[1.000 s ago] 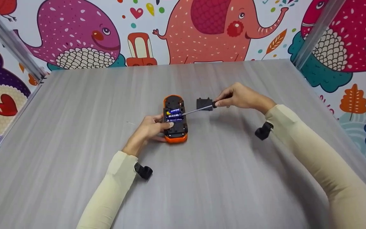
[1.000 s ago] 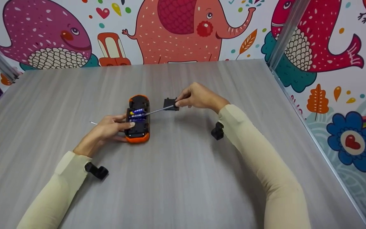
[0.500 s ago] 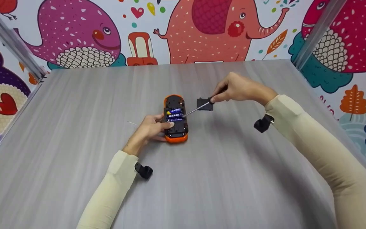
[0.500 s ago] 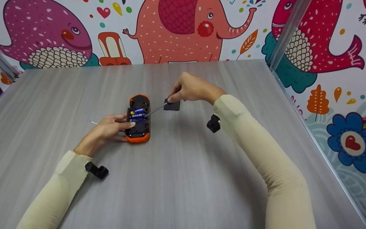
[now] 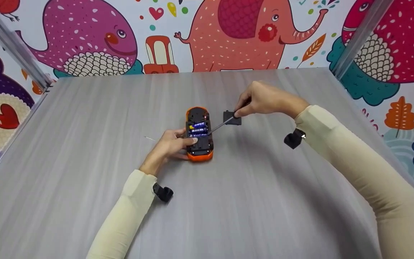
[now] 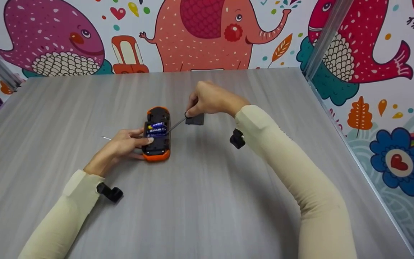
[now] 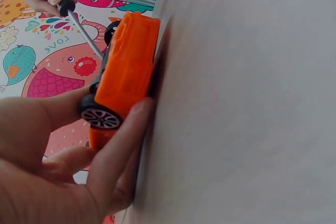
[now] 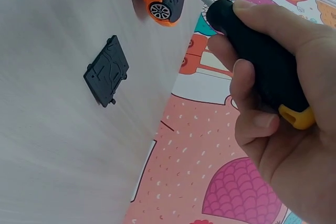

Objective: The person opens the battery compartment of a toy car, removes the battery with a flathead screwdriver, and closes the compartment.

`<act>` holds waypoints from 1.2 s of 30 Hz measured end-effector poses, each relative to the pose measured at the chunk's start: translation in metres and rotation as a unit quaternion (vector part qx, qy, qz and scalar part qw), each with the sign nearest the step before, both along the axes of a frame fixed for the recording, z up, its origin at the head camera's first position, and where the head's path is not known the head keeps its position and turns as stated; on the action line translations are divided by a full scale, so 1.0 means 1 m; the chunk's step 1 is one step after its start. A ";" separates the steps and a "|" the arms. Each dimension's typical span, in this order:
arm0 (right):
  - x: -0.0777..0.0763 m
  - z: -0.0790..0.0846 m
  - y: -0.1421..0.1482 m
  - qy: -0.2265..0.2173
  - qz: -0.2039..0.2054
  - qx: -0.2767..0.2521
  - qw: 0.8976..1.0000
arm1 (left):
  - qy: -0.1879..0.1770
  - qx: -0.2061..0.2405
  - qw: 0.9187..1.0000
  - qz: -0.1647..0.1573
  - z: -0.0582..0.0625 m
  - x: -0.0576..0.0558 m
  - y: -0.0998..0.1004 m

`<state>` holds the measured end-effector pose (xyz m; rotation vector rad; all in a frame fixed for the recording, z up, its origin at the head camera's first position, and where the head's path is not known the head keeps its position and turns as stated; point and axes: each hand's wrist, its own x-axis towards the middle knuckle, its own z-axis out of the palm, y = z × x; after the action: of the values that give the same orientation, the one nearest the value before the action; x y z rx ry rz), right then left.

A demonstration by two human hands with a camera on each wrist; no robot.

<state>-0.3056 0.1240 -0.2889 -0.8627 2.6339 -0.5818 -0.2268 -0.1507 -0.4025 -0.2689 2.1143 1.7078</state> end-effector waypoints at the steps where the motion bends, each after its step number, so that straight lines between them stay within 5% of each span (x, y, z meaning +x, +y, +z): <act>1: 0.000 0.001 -0.001 0.003 0.003 0.002 1.000 | 0.000 -0.001 1.000 0.001 0.000 0.000 0.000; 14: 0.014 0.031 -0.042 0.060 0.049 0.098 0.992 | 0.008 -0.013 1.000 -0.001 0.000 0.001 0.000; 25: 0.015 0.032 -0.048 0.066 0.013 0.102 0.992 | 0.016 -0.020 1.000 -0.007 0.001 0.000 0.000; 36: 0.004 0.024 -0.024 -0.064 -0.065 0.030 0.995 | 0.002 -0.013 1.000 -0.003 0.002 0.001 0.000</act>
<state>-0.3017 0.1000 -0.2650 -0.6183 2.5906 -0.5660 -0.2261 -0.1503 -0.4009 -0.2672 2.1389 1.6813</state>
